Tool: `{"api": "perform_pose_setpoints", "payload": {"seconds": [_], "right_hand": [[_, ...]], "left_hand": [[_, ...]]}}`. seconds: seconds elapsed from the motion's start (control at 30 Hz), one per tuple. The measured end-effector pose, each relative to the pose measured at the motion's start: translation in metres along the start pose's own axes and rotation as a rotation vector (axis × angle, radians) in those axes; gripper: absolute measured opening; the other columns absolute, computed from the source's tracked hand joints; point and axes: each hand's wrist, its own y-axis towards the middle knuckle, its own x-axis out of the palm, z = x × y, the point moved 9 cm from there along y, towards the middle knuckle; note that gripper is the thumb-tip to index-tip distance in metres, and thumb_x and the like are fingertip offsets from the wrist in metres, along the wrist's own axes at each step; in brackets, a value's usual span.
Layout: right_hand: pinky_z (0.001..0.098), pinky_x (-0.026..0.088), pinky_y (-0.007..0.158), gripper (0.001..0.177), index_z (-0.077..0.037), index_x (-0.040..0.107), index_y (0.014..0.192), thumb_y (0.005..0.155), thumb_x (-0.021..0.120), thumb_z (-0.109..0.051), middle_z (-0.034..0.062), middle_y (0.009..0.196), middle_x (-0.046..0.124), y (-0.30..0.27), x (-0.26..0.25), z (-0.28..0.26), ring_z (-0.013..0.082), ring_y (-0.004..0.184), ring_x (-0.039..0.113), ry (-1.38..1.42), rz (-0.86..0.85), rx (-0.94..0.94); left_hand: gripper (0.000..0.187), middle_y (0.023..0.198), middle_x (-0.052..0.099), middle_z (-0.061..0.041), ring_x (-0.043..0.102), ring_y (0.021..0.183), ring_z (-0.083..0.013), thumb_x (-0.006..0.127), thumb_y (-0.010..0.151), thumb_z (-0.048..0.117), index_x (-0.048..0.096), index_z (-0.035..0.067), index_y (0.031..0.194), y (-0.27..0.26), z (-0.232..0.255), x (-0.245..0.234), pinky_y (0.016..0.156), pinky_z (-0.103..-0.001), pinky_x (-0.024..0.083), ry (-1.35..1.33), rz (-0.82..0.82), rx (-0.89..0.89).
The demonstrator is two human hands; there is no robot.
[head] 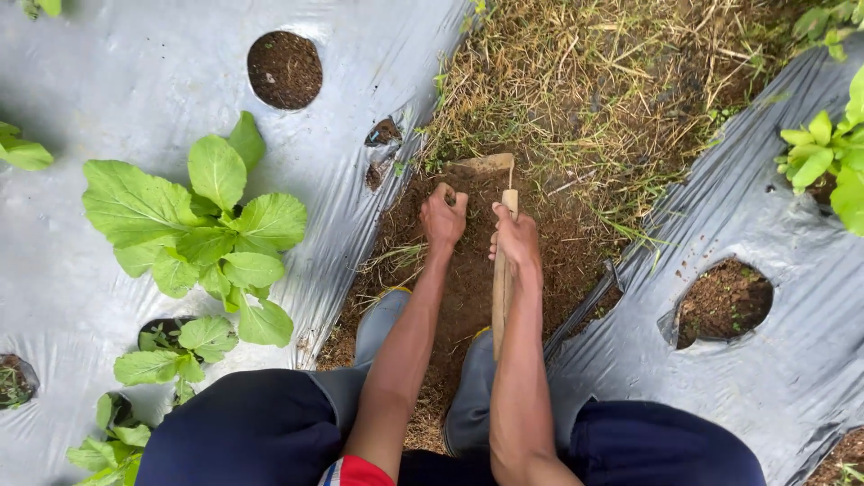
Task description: The person walks between rows of young leafy plants growing through plastic mulch, then squats and uses a small hand hoe to scrape and remove weeds from the soil strip between the rows. The person repeatedly scrapes the soil surface and gathers the loosened weeds by hand.
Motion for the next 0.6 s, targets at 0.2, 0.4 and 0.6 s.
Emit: {"api": "perform_pose_setpoints", "payload": {"seconds": [0.2, 0.4, 0.6], "right_hand": [[0.0439, 0.061, 0.046, 0.042, -0.001, 0.063, 0.085, 0.091, 0.066, -0.042, 0.0164, 0.063, 0.064, 0.042, -0.005, -0.039, 0.0232, 0.051, 0.065, -0.217, -0.052, -0.014], [0.0408, 0.059, 0.046, 0.044, 0.001, 0.061, 0.085, 0.094, 0.065, -0.042, 0.0146, 0.064, 0.061, 0.033, -0.003, -0.067, 0.0212, 0.05, 0.062, -0.264, -0.11, -0.033], [0.0394, 0.06, 0.046, 0.045, -0.001, 0.062, 0.085, 0.093, 0.067, -0.045, 0.0135, 0.065, 0.062, 0.044, -0.003, -0.038, 0.0203, 0.05, 0.062, -0.21, -0.114, -0.065]], "left_hand": [[0.017, 0.065, 0.063, -0.012, 0.069, 0.067, -0.0341, 0.063, 0.082, 0.028, 0.056, 0.013, 0.077, -0.011, 0.019, -0.017, 0.064, -0.051, 0.052, -0.042, -0.042, -0.101], [0.025, 0.075, 0.071, -0.016, 0.074, 0.071, -0.0346, 0.069, 0.09, 0.035, 0.061, 0.011, 0.088, -0.007, 0.038, -0.021, 0.059, -0.05, 0.055, 0.208, -0.124, 0.026], [0.024, 0.094, 0.054, -0.007, 0.059, 0.089, -0.0204, 0.07, 0.098, 0.03, 0.054, 0.014, 0.105, -0.027, 0.107, -0.096, 0.07, -0.029, 0.058, 0.393, 0.585, 0.439]]}}
